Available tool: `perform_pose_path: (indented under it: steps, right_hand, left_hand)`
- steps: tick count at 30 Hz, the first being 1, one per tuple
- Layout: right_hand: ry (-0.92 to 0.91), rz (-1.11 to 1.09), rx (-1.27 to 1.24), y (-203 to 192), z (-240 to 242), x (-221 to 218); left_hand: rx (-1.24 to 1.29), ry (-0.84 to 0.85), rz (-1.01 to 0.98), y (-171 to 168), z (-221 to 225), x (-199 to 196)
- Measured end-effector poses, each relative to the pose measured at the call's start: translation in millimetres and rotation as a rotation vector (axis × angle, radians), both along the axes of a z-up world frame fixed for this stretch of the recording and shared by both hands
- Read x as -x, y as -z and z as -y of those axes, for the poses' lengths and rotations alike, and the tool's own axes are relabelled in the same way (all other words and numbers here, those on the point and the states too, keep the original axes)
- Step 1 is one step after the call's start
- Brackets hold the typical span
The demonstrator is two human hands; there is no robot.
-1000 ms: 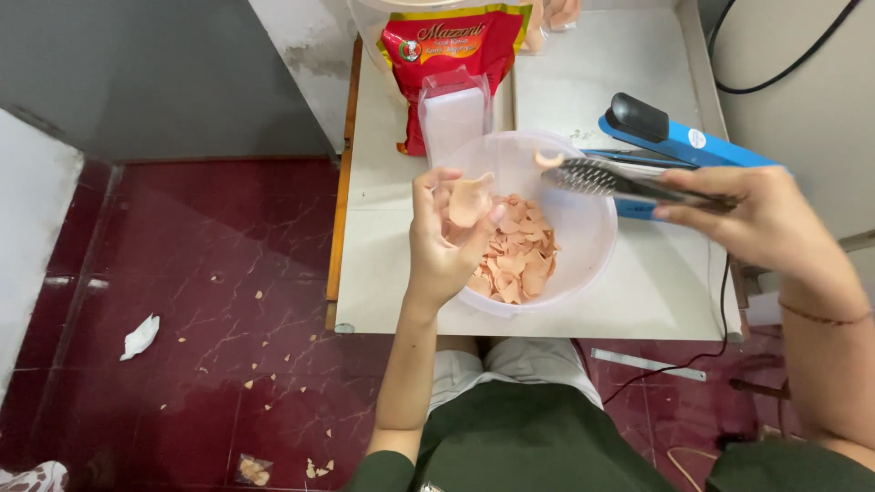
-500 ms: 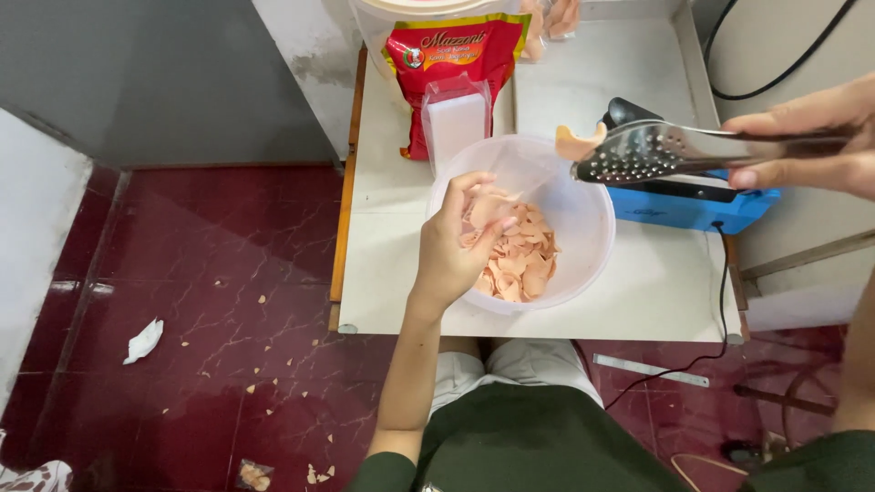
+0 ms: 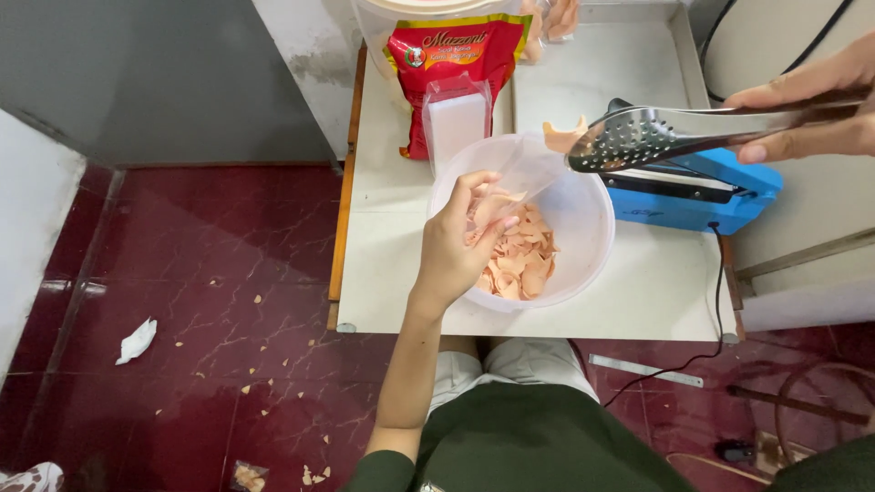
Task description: Filling small plastic bags with food flakes using tongs and hands, then sealing the bags with a manual heat sealer.
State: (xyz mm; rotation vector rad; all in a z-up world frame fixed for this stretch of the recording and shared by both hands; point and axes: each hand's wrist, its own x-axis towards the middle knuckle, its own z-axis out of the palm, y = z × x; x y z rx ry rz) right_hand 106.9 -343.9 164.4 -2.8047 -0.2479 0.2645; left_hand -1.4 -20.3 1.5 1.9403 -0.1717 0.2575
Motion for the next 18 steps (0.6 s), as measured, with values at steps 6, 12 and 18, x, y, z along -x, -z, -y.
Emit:
perform_pose_path:
  steps: [6, 12, 18]
  right_hand:
    - [-0.045, 0.03, 0.013, -3.0, -2.2, -1.7]
    - [-0.125, 0.026, 0.152, 8.0, 14.6, -21.1]
    - [-0.123, 0.189, -0.106, 2.5, 0.4, 5.6]
  left_hand:
    - [-0.015, -0.002, 0.04, -0.6, -0.8, 0.6]
    - [-0.008, 0.012, 0.048, 1.4, -1.6, -0.1]
    - [0.224, 0.006, -0.084, -10.4, -0.8, 4.4]
